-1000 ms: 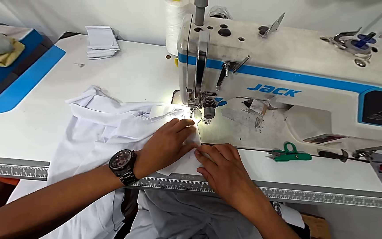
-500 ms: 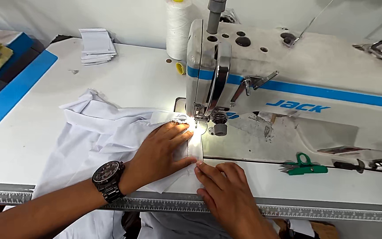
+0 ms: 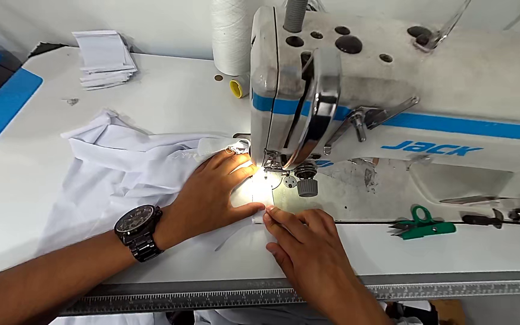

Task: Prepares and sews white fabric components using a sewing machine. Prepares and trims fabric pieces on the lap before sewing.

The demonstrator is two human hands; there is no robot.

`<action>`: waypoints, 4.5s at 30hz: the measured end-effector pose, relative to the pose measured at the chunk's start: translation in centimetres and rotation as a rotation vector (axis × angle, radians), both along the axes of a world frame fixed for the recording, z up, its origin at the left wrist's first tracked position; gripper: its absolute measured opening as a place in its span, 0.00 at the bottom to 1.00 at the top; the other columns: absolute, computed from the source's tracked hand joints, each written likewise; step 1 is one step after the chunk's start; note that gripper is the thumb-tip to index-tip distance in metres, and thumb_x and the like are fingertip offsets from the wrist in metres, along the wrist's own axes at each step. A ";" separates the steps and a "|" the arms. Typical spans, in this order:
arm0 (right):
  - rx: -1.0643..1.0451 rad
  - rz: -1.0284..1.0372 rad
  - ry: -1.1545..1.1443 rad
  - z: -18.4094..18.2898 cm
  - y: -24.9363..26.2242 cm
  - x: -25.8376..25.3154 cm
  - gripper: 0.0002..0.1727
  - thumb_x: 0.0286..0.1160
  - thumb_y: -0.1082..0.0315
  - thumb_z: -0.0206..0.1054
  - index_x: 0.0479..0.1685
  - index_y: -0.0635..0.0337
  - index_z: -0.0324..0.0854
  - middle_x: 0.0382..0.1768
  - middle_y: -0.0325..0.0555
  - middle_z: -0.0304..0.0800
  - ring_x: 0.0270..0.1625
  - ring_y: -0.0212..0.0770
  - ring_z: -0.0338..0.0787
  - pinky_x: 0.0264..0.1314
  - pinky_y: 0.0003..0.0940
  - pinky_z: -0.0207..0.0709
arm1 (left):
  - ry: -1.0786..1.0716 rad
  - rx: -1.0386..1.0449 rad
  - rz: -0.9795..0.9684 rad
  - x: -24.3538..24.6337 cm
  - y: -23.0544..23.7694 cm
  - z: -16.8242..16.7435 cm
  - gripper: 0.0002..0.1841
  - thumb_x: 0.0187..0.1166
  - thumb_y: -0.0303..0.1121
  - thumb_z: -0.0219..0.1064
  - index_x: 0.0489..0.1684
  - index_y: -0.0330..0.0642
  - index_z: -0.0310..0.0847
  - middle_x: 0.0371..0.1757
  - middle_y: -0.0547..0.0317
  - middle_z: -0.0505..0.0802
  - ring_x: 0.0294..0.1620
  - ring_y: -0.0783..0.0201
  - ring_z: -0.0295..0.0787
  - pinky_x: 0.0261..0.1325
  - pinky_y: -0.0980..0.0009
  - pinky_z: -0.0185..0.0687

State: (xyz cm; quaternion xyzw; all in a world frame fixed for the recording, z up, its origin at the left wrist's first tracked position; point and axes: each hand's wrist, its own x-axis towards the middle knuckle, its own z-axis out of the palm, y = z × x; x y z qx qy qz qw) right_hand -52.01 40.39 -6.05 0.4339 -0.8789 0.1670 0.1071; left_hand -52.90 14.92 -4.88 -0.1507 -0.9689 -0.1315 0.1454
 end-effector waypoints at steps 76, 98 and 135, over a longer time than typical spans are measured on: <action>-0.223 0.173 -0.130 -9.0 7.2 15.4 0.15 0.80 0.52 0.70 0.36 0.53 0.89 0.46 0.45 0.88 0.53 0.48 0.86 0.53 0.43 0.80 | -0.143 0.395 0.078 24.7 8.7 -7.7 0.16 0.85 0.43 0.65 0.29 0.43 0.79 0.16 0.65 0.78 0.16 0.68 0.73 0.19 0.67 0.69; -0.234 0.516 0.029 -9.7 4.5 13.9 0.09 0.85 0.65 0.65 0.42 0.59 0.88 0.36 0.48 0.88 0.38 0.47 0.88 0.36 0.37 0.83 | -1.096 1.146 -0.282 29.9 2.5 -5.1 0.19 0.93 0.35 0.52 0.80 0.50 0.74 0.51 0.57 0.96 0.38 0.65 0.97 0.42 0.69 0.96; -0.512 0.342 0.217 -10.7 5.5 17.5 0.06 0.79 0.65 0.71 0.45 0.57 0.89 0.60 0.42 0.94 0.71 0.43 0.86 0.84 0.49 0.67 | -0.931 1.406 -0.007 23.8 8.5 -7.6 0.13 0.90 0.35 0.57 0.54 0.46 0.89 0.30 0.66 0.91 0.19 0.81 0.76 0.20 0.85 0.70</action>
